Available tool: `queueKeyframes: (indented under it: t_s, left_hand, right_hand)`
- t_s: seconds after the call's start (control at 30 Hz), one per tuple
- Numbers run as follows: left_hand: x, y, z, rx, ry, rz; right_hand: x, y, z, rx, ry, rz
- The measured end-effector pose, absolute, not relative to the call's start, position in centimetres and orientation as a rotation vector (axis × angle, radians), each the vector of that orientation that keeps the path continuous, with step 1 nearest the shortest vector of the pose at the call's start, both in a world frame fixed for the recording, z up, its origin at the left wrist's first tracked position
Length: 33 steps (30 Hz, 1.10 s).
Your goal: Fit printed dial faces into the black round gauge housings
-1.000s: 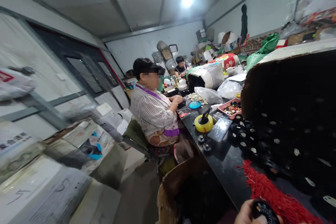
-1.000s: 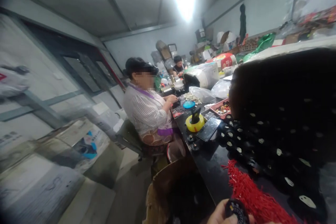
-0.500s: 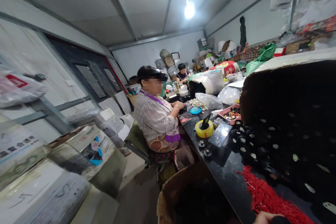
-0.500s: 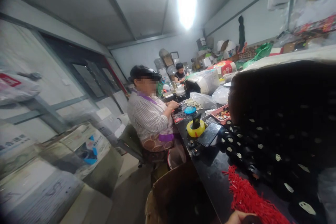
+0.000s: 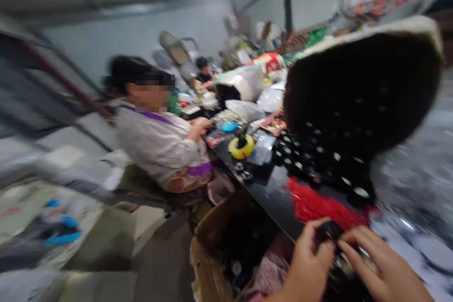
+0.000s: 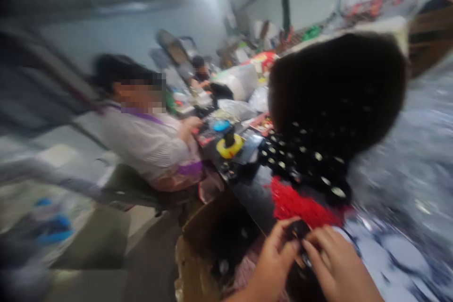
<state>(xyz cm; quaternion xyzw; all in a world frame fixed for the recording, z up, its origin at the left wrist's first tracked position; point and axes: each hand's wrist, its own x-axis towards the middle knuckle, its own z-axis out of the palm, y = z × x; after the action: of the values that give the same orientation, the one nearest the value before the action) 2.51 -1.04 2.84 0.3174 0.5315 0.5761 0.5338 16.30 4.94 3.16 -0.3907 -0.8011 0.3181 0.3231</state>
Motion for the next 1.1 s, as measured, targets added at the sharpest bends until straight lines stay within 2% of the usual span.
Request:
queueKeyframes:
  t_s: [0.13,0.33,0.63,1.1]
  left_hand:
    - [3.3,-0.6,2.1,0.685,1.185,1.31]
    - [5.1,-0.2,0.8,0.775,1.103,1.222]
    - [4.1,-0.3,1.0,0.815,1.114,1.222]
    - [4.0,0.0,1.3,1.1,1.486,1.206]
  right_hand:
    - [17.7,3.5,5.3,-1.17,-2.086,0.873]
    - [19.3,2.4,5.7,-1.379,-2.012,0.89]
    - [18.7,2.7,4.7,-1.341,-1.889,1.07]
    - [17.6,2.2,3.8,-1.461,-1.982,0.82]
